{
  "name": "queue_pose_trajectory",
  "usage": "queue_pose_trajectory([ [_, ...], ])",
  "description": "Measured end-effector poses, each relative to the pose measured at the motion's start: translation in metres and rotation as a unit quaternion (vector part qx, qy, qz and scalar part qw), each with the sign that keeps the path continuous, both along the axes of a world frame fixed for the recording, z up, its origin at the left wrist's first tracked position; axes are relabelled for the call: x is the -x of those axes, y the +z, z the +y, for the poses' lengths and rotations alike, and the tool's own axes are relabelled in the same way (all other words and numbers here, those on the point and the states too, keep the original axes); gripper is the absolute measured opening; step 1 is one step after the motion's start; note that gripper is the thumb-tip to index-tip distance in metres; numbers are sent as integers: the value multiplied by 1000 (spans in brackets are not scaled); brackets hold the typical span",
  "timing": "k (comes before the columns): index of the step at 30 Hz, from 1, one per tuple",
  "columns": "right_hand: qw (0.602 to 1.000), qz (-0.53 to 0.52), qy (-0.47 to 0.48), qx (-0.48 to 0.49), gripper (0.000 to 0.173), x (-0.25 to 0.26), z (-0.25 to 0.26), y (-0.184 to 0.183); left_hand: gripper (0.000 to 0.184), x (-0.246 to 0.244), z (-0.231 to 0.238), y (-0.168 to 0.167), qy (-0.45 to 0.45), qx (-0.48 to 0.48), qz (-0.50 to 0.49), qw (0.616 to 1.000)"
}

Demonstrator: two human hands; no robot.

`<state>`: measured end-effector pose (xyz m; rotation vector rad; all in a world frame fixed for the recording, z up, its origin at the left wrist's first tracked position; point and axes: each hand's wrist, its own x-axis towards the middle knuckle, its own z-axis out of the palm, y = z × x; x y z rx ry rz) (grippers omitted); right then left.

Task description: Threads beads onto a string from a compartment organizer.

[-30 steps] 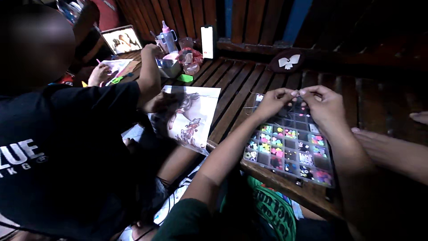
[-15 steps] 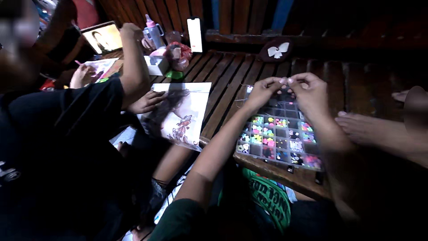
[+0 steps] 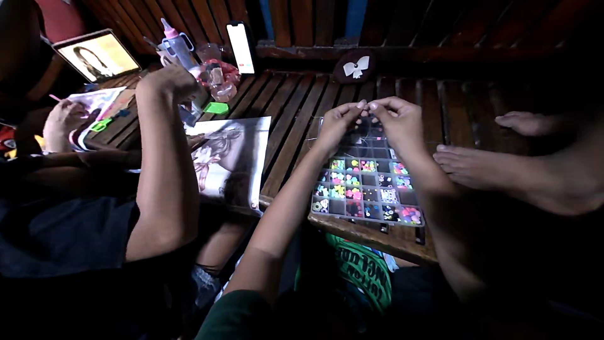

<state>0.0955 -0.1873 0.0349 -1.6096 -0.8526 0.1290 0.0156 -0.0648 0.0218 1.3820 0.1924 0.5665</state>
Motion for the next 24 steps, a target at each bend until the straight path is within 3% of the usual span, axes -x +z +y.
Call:
queue_pose_trajectory([
  [11, 1000, -16, -7, -4, 17, 5, 0, 3, 18, 1, 1, 0, 13, 15, 0, 1000],
  [17, 983, -179, -49, 8, 15, 7, 0, -3, 17, 2, 1, -2, -18, 17, 20, 999],
  [24, 962, -266, -66, -13, 15, 19, -4, -6, 16, 3, 3, -2, -32, 55, 14, 998],
])
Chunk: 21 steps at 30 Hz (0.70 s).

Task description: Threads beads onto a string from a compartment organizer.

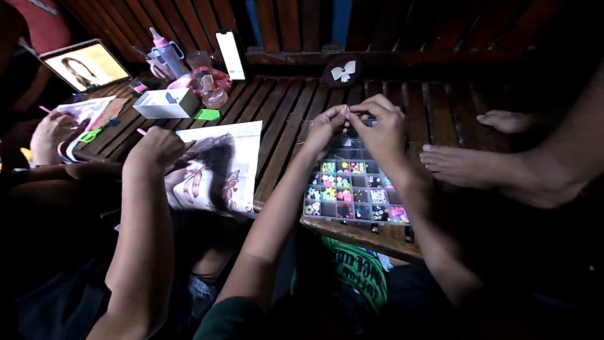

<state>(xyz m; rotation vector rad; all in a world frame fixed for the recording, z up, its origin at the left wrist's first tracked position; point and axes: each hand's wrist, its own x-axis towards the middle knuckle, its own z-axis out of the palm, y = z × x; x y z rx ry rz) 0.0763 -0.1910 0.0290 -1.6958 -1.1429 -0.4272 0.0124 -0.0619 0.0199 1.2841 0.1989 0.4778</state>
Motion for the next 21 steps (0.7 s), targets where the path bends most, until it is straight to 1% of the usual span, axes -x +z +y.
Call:
queue_pose_trajectory([
  [3, 1000, -6, -6, 6, 16, 4, -3, 1, 15, 0, -1, 0, 8, -14, -8, 1000],
  [5, 1000, -19, -23, 4, 15, -1, 0, 0, 14, 0, -2, 1, 26, -50, -22, 998],
  [7, 999, -28, -42, 11, 17, -8, 4, -1, 12, 0, -3, 1, 53, -114, -30, 992],
  [10, 992, -71, -54, 88, 17, -6, -6, 1, 13, 0, -2, 0, 95, -220, -38, 970],
  [13, 985, -103, -71, 120, 18, -11, -4, 1, 15, 0, 1, -3, 119, -299, -32, 946],
  [15, 985, -81, -82, 127, 19, -17, -1, 3, 16, -1, 3, -4, 126, -308, -28, 942],
  [18, 989, -9, -71, 128, 21, -19, -2, 6, 15, -2, 4, -4, 125, -281, -33, 951],
  [21, 991, 31, -53, 115, 21, -22, -3, 6, 14, -2, 3, -4, 118, -264, -29, 957],
])
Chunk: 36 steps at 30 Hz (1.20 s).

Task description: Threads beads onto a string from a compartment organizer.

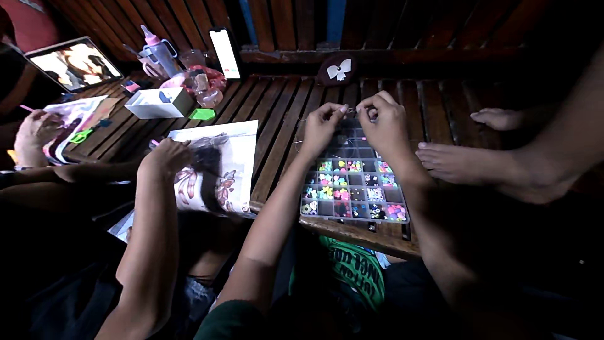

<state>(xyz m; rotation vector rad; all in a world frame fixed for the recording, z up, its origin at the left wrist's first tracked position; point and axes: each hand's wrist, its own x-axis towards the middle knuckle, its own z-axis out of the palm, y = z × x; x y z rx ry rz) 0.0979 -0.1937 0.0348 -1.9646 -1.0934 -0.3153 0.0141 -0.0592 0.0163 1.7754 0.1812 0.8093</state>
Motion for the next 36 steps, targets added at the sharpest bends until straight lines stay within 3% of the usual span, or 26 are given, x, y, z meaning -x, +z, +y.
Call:
queue_pose_trajectory([
  [4, 990, 134, 33, -20, 22, 2, 0, 5, 15, 0, 0, 0, -3, 4, 4, 1000],
  [8, 916, 381, 110, -70, 26, 3, -4, 10, 18, 0, -1, 0, -6, -21, 21, 1000],
  [10, 887, 447, 113, -42, 29, 4, -3, 18, 18, 0, -2, 0, -12, -34, 16, 999],
  [12, 901, 420, 102, 33, 32, 5, -3, 22, 18, 0, -2, -1, -13, -31, 7, 999],
  [15, 958, 242, 63, 137, 28, 3, -8, 22, 17, 0, -2, -2, -6, -48, 5, 999],
  [17, 985, 83, 46, 144, 20, -1, -16, 12, 18, 0, -1, -3, 2, -98, 10, 995],
  [19, 990, 41, 29, 131, 19, -6, -15, 15, 19, 0, -1, -4, 9, -141, 13, 990],
  [21, 992, 82, 34, 84, 18, -7, -13, 21, 19, 0, -1, -4, 11, -150, 15, 988],
  [23, 979, 191, 66, 4, 15, -6, -10, 20, 19, 1, -2, -1, 5, -133, 29, 991],
  [25, 940, 311, 104, -93, 6, -3, -5, 16, 20, 1, -2, -1, -2, -118, 31, 993],
  [27, 901, 390, 116, -150, 8, 1, -1, 15, 20, 1, -3, 0, -8, -111, 30, 993],
  [31, 861, 459, 111, -187, 15, 4, 0, 15, 20, 0, -3, -1, -13, -108, 28, 994],
  [36, 827, 528, 126, -148, 13, 1, -6, 22, 19, 0, -2, -2, -11, -107, 26, 994],
])
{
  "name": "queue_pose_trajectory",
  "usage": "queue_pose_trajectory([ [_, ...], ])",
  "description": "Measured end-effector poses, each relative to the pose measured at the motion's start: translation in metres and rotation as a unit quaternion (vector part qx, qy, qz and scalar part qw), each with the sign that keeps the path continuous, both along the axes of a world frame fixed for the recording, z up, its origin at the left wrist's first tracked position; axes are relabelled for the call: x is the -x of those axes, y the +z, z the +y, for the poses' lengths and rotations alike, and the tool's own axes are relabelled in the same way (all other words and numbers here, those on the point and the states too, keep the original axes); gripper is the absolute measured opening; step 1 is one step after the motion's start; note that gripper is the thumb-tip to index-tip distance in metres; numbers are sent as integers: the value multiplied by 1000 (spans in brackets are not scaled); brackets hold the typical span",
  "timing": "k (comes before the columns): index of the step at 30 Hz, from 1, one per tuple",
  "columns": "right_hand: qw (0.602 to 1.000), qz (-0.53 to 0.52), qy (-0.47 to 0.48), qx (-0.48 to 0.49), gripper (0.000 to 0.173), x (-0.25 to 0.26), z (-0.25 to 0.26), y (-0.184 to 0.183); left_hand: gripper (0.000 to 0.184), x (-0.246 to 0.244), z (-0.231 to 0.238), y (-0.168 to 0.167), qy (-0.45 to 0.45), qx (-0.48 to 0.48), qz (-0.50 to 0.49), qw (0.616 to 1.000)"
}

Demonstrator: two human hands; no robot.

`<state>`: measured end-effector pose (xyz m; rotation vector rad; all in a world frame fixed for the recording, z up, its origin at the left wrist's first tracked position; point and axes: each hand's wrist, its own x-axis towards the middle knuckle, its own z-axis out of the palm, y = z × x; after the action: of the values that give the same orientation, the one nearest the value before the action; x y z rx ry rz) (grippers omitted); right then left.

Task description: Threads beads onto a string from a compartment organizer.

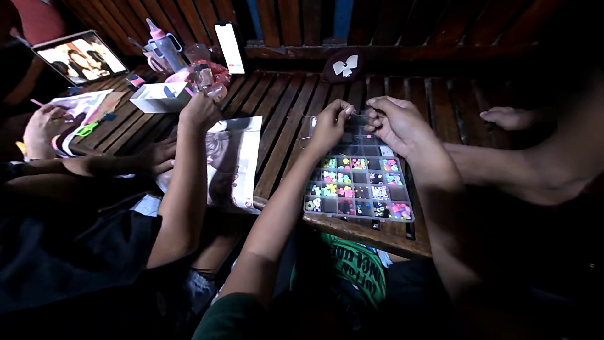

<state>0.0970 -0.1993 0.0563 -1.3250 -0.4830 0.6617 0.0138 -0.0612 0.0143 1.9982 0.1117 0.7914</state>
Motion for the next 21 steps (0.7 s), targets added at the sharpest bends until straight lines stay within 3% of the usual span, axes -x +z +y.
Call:
queue_pose_trajectory([
  [6, 984, -146, 78, 68, 18, -33, -18, -24, 20, -1, 3, -2, 9, 19, 3, 1000],
  [11, 978, -153, 23, 140, 12, -16, -14, -1, 19, -1, 3, -1, 9, 33, -2, 999],
  [14, 970, -230, 77, 33, 20, -32, -17, -28, 19, -1, 4, -1, 4, 40, -3, 999],
  [17, 968, -194, -5, 159, 14, -3, -7, 1, 17, -1, 2, -1, -1, 53, -5, 999],
  [21, 962, -220, -18, 161, 11, -2, -4, -1, 16, -1, 1, 0, -5, 53, -10, 999],
])
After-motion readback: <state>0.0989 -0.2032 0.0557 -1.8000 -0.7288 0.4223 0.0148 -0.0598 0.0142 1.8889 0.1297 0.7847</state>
